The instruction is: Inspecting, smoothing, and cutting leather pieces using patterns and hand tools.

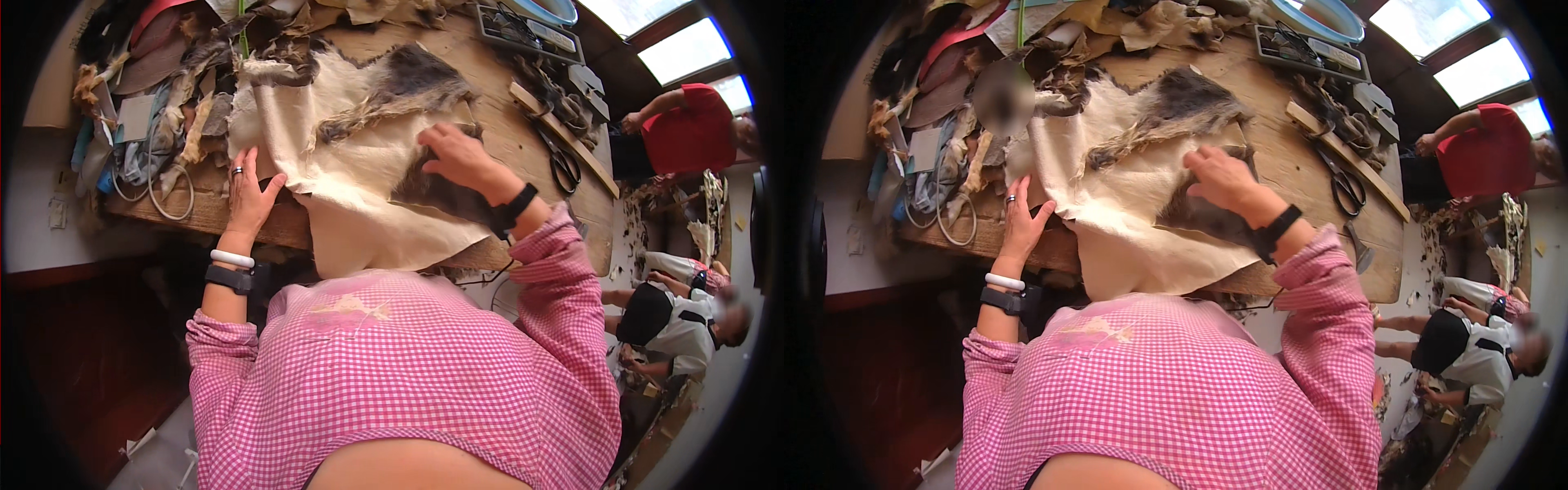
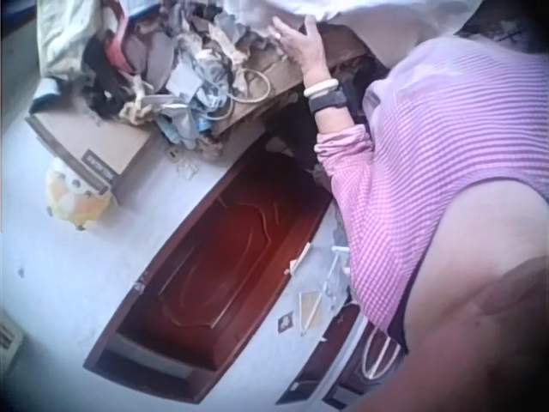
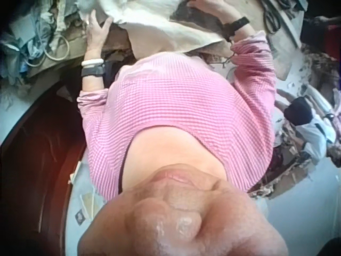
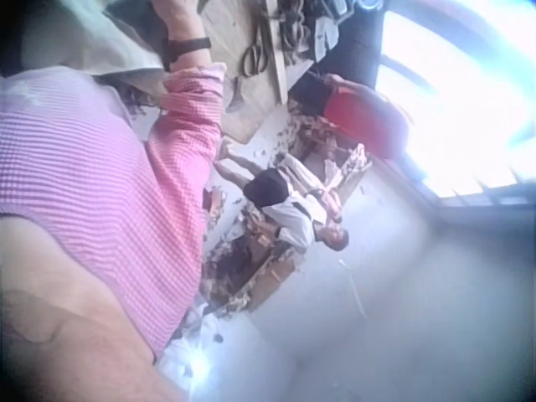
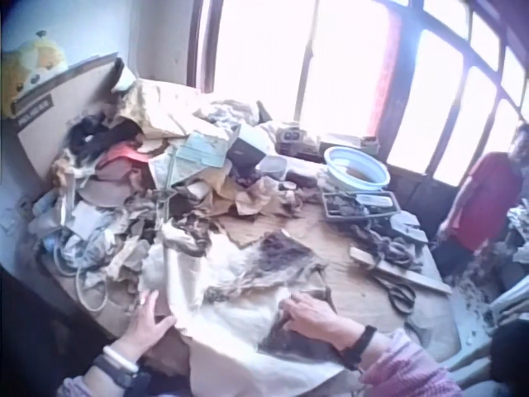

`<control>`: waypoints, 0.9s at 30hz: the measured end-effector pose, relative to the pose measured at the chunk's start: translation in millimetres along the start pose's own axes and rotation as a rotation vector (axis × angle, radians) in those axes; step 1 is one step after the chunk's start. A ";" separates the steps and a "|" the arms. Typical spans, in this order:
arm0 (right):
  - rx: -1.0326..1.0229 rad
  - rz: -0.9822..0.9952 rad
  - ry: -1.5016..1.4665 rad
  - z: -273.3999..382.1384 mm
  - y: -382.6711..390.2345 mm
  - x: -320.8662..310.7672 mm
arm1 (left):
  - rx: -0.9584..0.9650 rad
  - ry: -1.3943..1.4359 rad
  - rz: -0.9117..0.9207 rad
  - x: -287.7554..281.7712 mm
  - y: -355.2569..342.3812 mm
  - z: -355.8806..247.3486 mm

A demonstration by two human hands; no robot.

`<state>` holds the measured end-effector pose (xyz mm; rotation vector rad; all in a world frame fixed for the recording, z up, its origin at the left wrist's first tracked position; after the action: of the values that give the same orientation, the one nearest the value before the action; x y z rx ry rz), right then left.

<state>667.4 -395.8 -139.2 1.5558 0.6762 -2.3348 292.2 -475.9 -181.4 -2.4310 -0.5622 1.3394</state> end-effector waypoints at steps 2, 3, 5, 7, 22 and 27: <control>-0.126 -0.021 -0.064 -1.0 2.1 19.2 | 0.077 -0.076 0.075 -0.6 -3.0 -6.0; -0.177 -0.034 -0.073 -3.7 -1.1 24.6 | 0.080 -0.070 0.078 -0.9 -2.7 -6.5; -0.217 -0.048 -0.073 -17.2 -2.6 23.9 | 0.149 -0.102 0.161 0.8 -3.1 -4.7; -0.095 -0.142 -0.179 -28.4 -3.6 1.9 | 0.134 -0.060 0.151 0.6 -0.8 -0.2; 0.378 0.274 0.159 -99.4 137.4 -109.1 | 0.148 -0.131 0.037 8.1 -1.9 6.3; 0.091 0.109 -0.036 -56.3 53.3 -61.1 | 0.060 -0.163 0.002 10.0 0.2 10.9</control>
<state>760.7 -415.6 -113.9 1.5434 0.4700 -2.3362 287.8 -470.5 -194.4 -2.2892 -0.5518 1.5427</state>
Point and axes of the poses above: each hand's wrist, its own y-axis away from the middle knuckle, its own x-axis out of the palm, z = x × y, the point moved 2 cm from there along -y, towards the middle knuckle, and after that the axes turned 15 degrees about -z, right-handed, at the moved point
